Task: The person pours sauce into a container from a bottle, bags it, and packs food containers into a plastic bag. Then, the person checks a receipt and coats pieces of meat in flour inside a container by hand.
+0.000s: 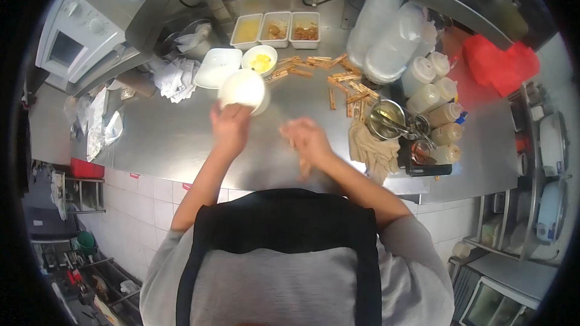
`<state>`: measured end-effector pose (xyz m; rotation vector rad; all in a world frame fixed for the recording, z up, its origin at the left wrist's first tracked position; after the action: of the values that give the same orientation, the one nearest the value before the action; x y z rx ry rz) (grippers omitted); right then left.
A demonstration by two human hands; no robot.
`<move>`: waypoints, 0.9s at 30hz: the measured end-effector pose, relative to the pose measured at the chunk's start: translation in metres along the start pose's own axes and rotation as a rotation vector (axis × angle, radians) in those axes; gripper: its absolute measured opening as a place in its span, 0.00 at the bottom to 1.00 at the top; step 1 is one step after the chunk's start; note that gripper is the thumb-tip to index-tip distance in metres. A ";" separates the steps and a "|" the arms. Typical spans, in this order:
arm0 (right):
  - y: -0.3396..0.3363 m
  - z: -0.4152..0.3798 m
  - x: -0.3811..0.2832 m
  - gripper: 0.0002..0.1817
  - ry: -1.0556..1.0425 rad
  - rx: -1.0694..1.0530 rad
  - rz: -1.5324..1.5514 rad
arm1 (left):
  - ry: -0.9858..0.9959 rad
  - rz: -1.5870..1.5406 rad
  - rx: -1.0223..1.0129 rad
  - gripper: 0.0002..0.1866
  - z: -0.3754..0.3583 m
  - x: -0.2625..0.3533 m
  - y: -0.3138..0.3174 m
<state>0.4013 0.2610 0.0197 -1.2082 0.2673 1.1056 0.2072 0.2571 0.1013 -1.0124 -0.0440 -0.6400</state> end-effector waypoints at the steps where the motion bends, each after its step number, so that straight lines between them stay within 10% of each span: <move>1: -0.003 0.027 0.004 0.11 -0.050 0.080 -0.041 | -0.042 0.048 0.038 0.11 -0.015 -0.009 -0.019; 5: 0.016 0.112 0.049 0.10 0.407 0.069 -0.072 | -0.304 0.129 0.017 0.10 -0.072 -0.048 -0.073; 10: 0.085 0.088 0.003 0.13 0.189 -0.176 0.049 | -0.405 0.176 0.096 0.13 -0.128 -0.074 -0.098; 13: 0.035 0.066 -0.013 0.16 -0.201 0.120 -0.221 | -0.391 0.031 0.095 0.14 -0.147 -0.086 -0.110; 17: 0.003 0.014 0.058 0.14 0.215 -0.003 -0.130 | -0.212 0.099 -0.001 0.17 -0.149 -0.078 -0.119; 20: 0.002 -0.018 -0.074 0.14 -0.185 0.287 -0.461 | -0.204 0.118 -0.031 0.16 -0.152 -0.083 -0.123; 23: 0.101 -0.050 -0.087 0.14 -0.289 -0.111 -0.219 | -0.244 0.081 -0.024 0.17 -0.166 -0.101 -0.121; 24: 0.116 -0.051 -0.110 0.13 -0.609 -0.039 -0.185 | -0.253 0.053 0.021 0.18 -0.168 -0.105 -0.125; 26: 0.155 -0.018 -0.118 0.12 -0.048 -0.632 0.474 | -0.319 -0.027 0.073 0.25 -0.169 -0.104 -0.139; 27: 0.166 0.003 -0.107 0.13 0.087 -0.549 0.544 | -0.405 -0.123 0.227 0.27 -0.172 -0.111 -0.146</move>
<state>0.2168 0.1959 -0.0061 -1.7316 0.3872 1.6688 -0.0023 0.1192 0.0847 -0.9094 -0.5269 -0.5190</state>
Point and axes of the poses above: each hand's wrist, its own z-axis towards the middle knuckle, its own y-axis out of the palm, x = y × z, the point moved 5 cm from there along z, towards the middle knuckle, and after that the axes turned 15 degrees about -z, right-handed, at the moved point
